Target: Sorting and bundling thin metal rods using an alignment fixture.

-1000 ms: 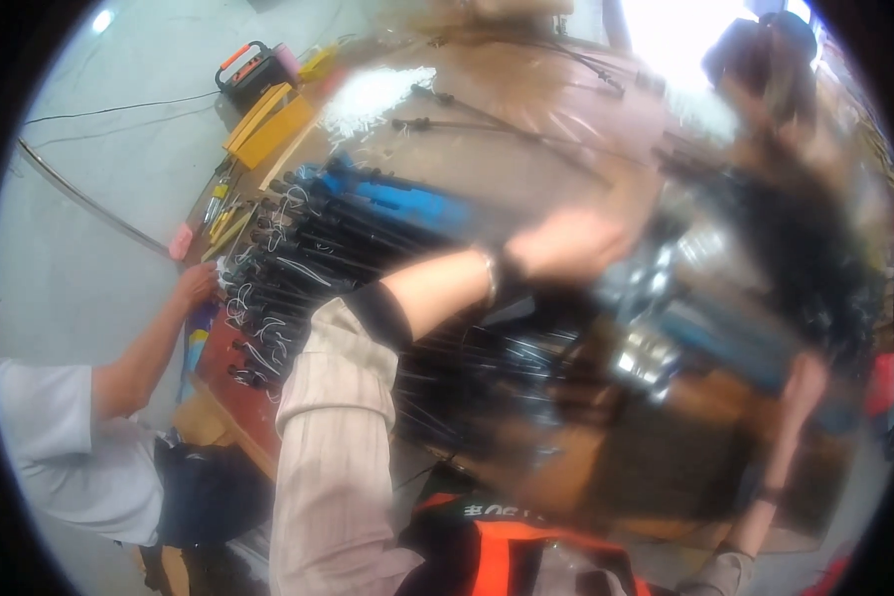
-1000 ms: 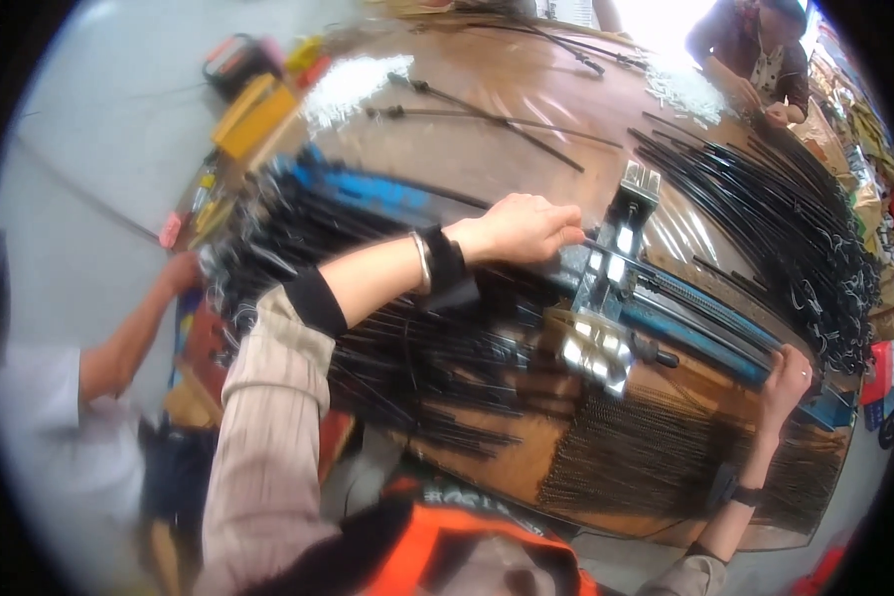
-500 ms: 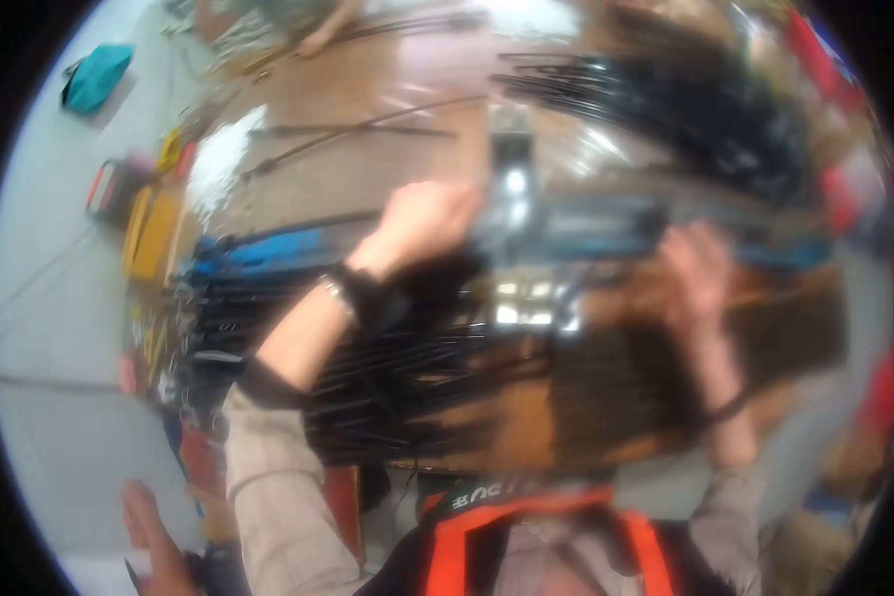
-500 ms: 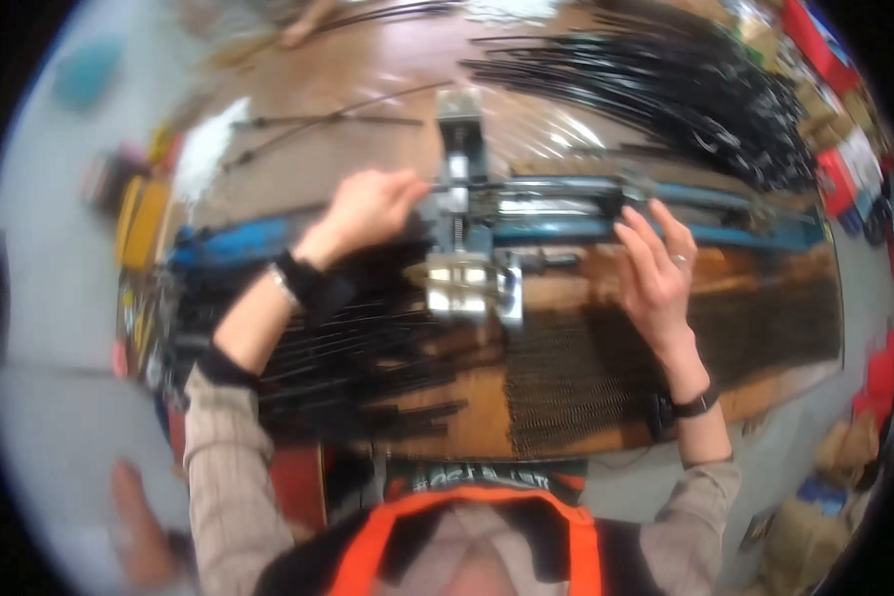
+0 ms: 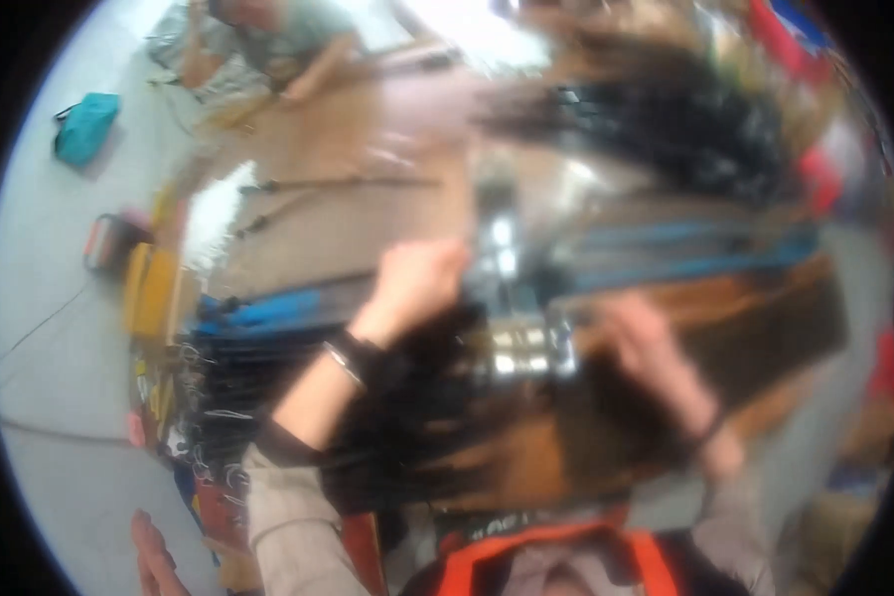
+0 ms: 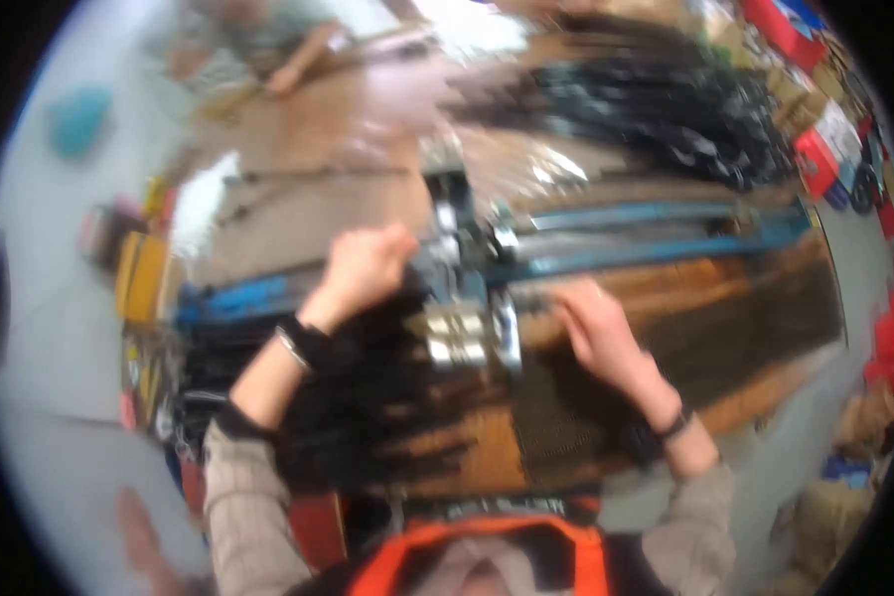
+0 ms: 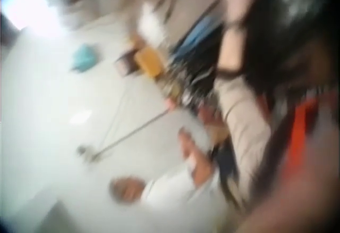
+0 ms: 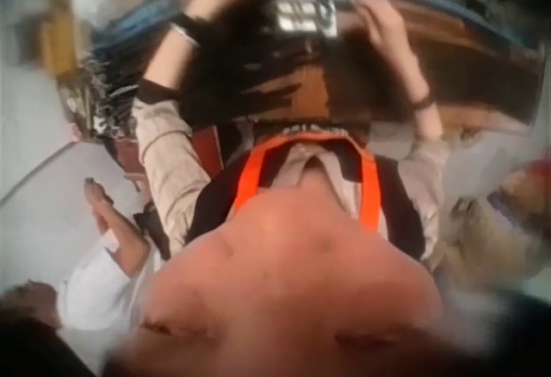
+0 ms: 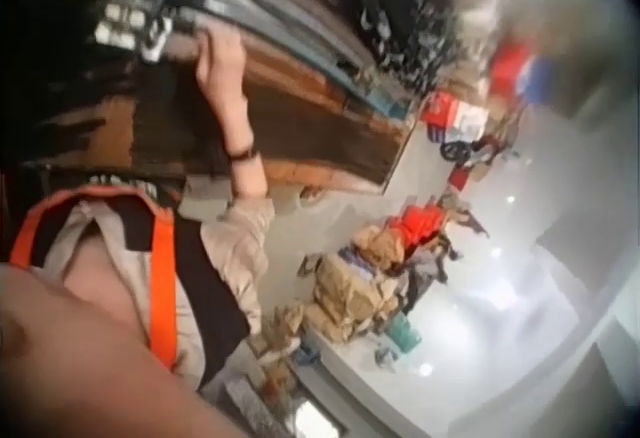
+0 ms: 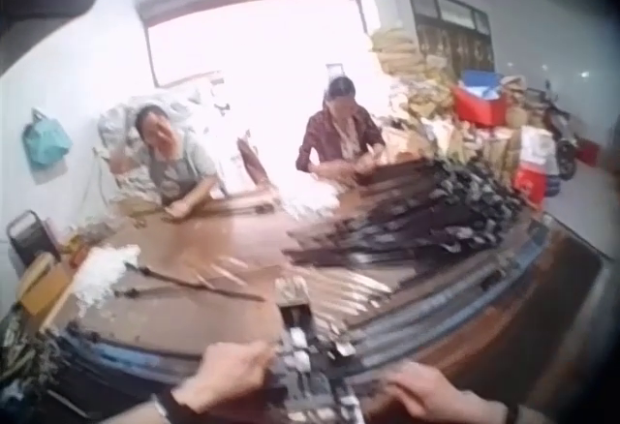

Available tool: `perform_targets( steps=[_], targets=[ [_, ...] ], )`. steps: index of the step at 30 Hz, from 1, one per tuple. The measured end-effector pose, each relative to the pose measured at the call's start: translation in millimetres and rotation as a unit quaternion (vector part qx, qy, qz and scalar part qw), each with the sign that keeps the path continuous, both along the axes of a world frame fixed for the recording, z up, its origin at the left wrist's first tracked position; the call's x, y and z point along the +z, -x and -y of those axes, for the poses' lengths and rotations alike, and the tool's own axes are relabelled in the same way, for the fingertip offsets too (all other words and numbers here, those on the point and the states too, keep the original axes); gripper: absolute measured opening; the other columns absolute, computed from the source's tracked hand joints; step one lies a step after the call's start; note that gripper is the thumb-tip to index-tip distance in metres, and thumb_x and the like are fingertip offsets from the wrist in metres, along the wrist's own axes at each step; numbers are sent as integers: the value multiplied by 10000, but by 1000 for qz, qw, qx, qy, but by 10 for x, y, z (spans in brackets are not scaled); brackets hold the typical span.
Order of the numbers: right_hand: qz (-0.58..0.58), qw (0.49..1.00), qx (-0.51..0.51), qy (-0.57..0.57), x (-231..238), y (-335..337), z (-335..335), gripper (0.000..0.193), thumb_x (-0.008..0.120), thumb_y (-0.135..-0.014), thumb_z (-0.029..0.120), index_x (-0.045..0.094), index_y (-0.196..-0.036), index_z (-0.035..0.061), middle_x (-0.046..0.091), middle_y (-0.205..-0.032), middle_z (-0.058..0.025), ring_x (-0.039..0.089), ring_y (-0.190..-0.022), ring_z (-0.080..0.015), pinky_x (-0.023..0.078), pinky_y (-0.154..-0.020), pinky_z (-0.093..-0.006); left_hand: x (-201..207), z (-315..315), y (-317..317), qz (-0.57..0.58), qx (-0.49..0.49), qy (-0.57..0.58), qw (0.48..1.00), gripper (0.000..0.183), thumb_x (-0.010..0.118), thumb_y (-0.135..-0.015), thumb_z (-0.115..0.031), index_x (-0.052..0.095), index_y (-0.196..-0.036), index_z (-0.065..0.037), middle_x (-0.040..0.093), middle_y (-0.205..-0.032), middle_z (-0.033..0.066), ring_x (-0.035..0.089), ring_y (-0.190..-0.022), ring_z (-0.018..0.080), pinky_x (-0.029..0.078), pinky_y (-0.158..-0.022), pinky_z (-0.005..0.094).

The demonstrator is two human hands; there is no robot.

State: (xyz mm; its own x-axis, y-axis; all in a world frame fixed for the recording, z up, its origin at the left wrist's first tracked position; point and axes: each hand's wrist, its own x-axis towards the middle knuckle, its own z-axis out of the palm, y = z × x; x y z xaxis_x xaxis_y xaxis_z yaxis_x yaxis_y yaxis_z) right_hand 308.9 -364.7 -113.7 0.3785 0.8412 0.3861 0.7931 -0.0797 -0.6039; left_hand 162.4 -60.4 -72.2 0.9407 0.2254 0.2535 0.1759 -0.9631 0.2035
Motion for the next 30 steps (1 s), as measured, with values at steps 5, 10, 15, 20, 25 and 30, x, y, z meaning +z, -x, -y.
perform_targets(
  steps=[5,10,15,20,25,30],
  targets=[
    [-163,986,-28,-3,-94,-59,59,279,672,-837,54,615,-1107,13,636,-1029,-197,608,-990,-376,492,-851,-406,-78,148,-79,47,-43,33,997,170,573,-902,-212,592,-783,-93,634,-731,172,625,-697,395,494,-590,490],
    [78,996,-2,47,-73,414,101,357,766,-793,176,635,-1091,30,639,-962,-151,608,-936,-358,483,-847,-419,-174,-214,-80,148,-140,-99,974,59,634,-789,-120,576,-798,-123,613,-741,79,634,-688,296,513,-575,405],
    [167,984,31,43,-102,608,164,345,793,-761,229,643,-1004,36,606,-865,-111,585,-836,-328,470,-777,-416,-158,-935,187,201,-144,-173,953,81,660,-826,-158,628,-881,-108,616,-790,86,619,-786,299,494,-696,408],
    [137,986,65,72,-217,520,106,252,777,-777,200,613,-886,43,557,-783,-104,545,-742,-304,439,-682,-409,-192,-350,889,171,19,-180,969,132,702,-822,-189,623,-897,-114,609,-871,65,567,-844,264,388,-730,401],
    [67,991,52,103,-248,618,112,193,746,-805,144,593,-855,36,556,-765,-130,553,-703,-323,440,-641,-412,-388,713,1550,11,-10,-48,999,180,717,-817,-270,599,-836,-135,537,-802,49,516,-770,240,380,-702,386],
    [9,989,41,143,-73,836,-54,133,695,-843,96,610,-913,21,613,-841,-162,598,-754,-354,481,-676,-404,-455,1020,1493,-50,1,-74,996,183,702,-824,-273,598,-851,-124,532,-843,37,509,-810,207,389,-715,368]
  ],
)
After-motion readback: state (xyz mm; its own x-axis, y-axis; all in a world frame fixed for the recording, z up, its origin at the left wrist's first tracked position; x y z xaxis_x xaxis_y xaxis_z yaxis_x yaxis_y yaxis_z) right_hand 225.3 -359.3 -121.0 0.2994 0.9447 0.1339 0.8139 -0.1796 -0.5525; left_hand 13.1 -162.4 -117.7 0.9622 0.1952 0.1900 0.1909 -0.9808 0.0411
